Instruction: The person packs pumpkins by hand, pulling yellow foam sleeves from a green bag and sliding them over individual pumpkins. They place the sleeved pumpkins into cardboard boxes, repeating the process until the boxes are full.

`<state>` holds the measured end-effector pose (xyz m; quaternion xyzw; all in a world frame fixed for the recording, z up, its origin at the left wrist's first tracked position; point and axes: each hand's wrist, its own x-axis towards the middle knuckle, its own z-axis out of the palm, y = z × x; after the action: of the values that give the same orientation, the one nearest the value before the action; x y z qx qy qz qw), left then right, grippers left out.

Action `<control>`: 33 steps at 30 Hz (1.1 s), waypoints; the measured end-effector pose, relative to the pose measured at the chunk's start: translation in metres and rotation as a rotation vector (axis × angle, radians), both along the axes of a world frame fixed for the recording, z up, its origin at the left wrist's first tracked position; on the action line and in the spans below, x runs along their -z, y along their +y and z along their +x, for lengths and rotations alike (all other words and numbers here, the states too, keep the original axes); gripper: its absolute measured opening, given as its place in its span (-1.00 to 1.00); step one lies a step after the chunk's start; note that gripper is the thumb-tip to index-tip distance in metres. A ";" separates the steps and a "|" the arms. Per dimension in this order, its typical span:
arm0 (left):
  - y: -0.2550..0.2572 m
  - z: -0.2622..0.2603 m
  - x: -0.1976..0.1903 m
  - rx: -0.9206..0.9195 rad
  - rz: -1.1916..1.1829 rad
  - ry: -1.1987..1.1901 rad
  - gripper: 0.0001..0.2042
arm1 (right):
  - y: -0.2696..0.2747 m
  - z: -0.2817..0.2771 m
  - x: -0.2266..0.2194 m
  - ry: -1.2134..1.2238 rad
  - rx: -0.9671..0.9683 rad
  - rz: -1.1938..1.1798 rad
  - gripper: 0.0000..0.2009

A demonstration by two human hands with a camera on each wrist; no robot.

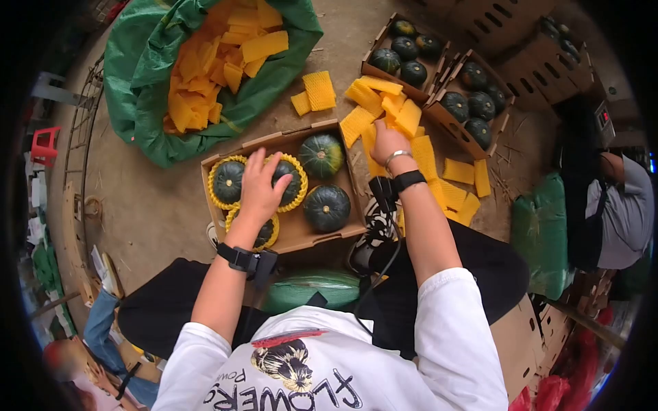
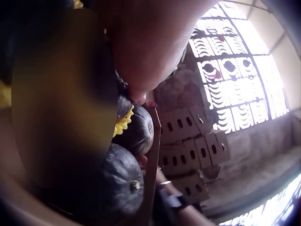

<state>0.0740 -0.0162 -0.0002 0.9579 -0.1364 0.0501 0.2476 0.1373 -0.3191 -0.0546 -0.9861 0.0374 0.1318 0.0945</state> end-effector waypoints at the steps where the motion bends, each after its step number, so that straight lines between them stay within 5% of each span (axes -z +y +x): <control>1: 0.002 -0.006 -0.010 -0.028 0.008 -0.080 -0.47 | 0.004 0.000 -0.033 -0.012 -0.002 -0.008 -0.46; 3: 0.008 -0.022 -0.039 -0.077 -0.188 0.014 -0.42 | 0.024 -0.010 -0.111 -0.309 0.061 0.181 -0.59; 5: 0.016 -0.047 -0.068 -0.129 -0.374 0.121 -0.37 | 0.056 -0.040 -0.166 -0.213 0.021 0.496 -0.67; 7: 0.023 -0.072 -0.096 -0.015 -0.916 0.728 -0.28 | 0.095 -0.083 -0.190 -0.056 -0.149 0.775 -0.73; 8: 0.023 -0.087 -0.107 0.082 -1.052 0.788 -0.22 | 0.112 -0.107 -0.187 -0.037 -0.341 0.841 -0.71; 9: 0.025 -0.100 -0.118 0.143 -1.055 0.774 -0.37 | 0.125 -0.133 -0.178 -0.016 -0.534 0.901 -0.70; 11: 0.043 -0.123 -0.103 0.270 -0.761 0.761 -0.56 | 0.136 -0.175 -0.164 0.359 -0.537 0.947 -0.73; 13: 0.044 -0.144 -0.103 0.145 -0.726 0.873 -0.68 | 0.140 -0.208 -0.159 0.709 -0.141 1.240 -0.78; 15: 0.048 -0.158 -0.093 0.123 -0.668 0.777 -0.70 | 0.135 -0.220 -0.141 0.708 0.107 1.412 -0.75; 18: 0.039 -0.160 -0.111 0.255 -0.631 0.688 -0.73 | 0.137 -0.227 -0.129 0.840 -0.048 1.436 -0.73; 23: 0.042 -0.153 -0.114 0.157 -0.484 0.664 -0.74 | 0.133 -0.224 -0.104 0.832 0.283 1.728 -0.79; 26: 0.047 -0.150 -0.096 0.154 -0.662 0.731 -0.83 | 0.136 -0.227 -0.104 1.067 0.051 1.675 -0.77; 29: 0.049 -0.146 -0.097 0.105 -0.582 0.813 -0.81 | 0.140 -0.222 -0.110 0.711 -0.036 1.656 -0.76; 30: 0.052 -0.145 -0.096 0.165 -0.712 1.004 -0.80 | 0.140 -0.219 -0.121 0.497 0.244 1.745 -0.76; 31: 0.055 -0.147 -0.092 0.301 -0.733 0.982 -0.80 | 0.134 -0.209 -0.119 0.451 0.412 2.012 -0.76; 33: 0.043 -0.151 -0.083 0.317 -0.971 0.638 -0.85 | 0.127 -0.211 -0.127 0.520 0.447 2.054 -0.74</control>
<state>-0.0766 0.0268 0.0829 0.6709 -0.1582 -0.2207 0.6900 -0.0736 -0.1921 0.0719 -0.3486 0.1069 0.2850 0.8865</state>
